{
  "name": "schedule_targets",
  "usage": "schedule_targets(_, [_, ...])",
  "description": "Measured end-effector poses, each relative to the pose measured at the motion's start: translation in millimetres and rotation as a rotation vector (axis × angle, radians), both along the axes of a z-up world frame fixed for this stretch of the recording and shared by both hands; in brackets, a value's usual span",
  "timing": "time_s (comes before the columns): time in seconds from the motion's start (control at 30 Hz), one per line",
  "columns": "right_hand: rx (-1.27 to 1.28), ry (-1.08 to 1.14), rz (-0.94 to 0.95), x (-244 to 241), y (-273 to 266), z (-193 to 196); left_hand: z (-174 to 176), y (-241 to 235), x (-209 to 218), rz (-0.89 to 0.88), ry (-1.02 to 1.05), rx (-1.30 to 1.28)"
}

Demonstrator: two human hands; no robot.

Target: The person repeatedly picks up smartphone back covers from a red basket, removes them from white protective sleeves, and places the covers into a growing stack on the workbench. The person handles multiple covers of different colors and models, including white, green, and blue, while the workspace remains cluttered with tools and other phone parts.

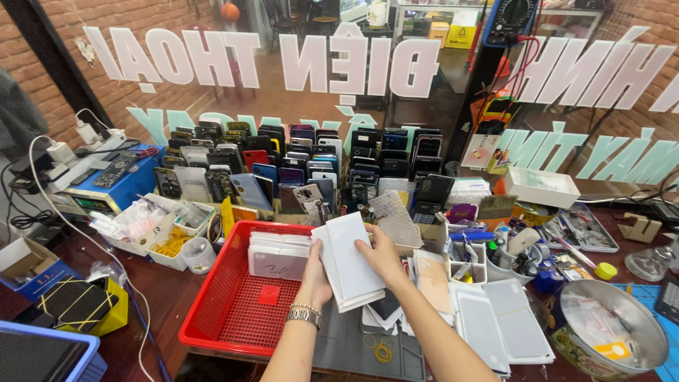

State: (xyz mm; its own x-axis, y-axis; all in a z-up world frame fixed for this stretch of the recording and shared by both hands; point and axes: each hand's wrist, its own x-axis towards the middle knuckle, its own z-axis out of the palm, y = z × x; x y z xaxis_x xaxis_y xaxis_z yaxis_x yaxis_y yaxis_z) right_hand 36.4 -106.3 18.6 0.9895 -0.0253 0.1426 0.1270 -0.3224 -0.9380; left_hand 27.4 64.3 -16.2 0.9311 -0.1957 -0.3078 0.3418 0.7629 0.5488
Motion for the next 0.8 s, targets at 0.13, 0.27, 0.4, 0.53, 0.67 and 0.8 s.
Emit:
schedule_targets(0.13, [0.219,0.262,0.092,2,-40,13,-11,-12,-7,-0.134,0.003,0.075])
schedule_targets(0.27, [-0.003,0.100,0.192,12,-74,58,-10,-20,-9,-0.286,0.082,0.165])
schedule_targets(0.4, [-0.675,-0.243,0.474,4,-53,82,-5,-28,-15,-0.406,0.004,0.082])
schedule_targets(0.53, [-1.143,-0.351,0.631,-16,-18,85,3,-31,-21,-0.424,0.105,0.050])
schedule_targets(0.67, [-1.014,-0.450,0.755,-39,-8,75,2,-29,-27,-0.370,0.123,0.137])
schedule_targets(0.8, [-0.641,-0.420,0.754,-52,-11,55,2,-30,-30,-0.280,0.087,0.063])
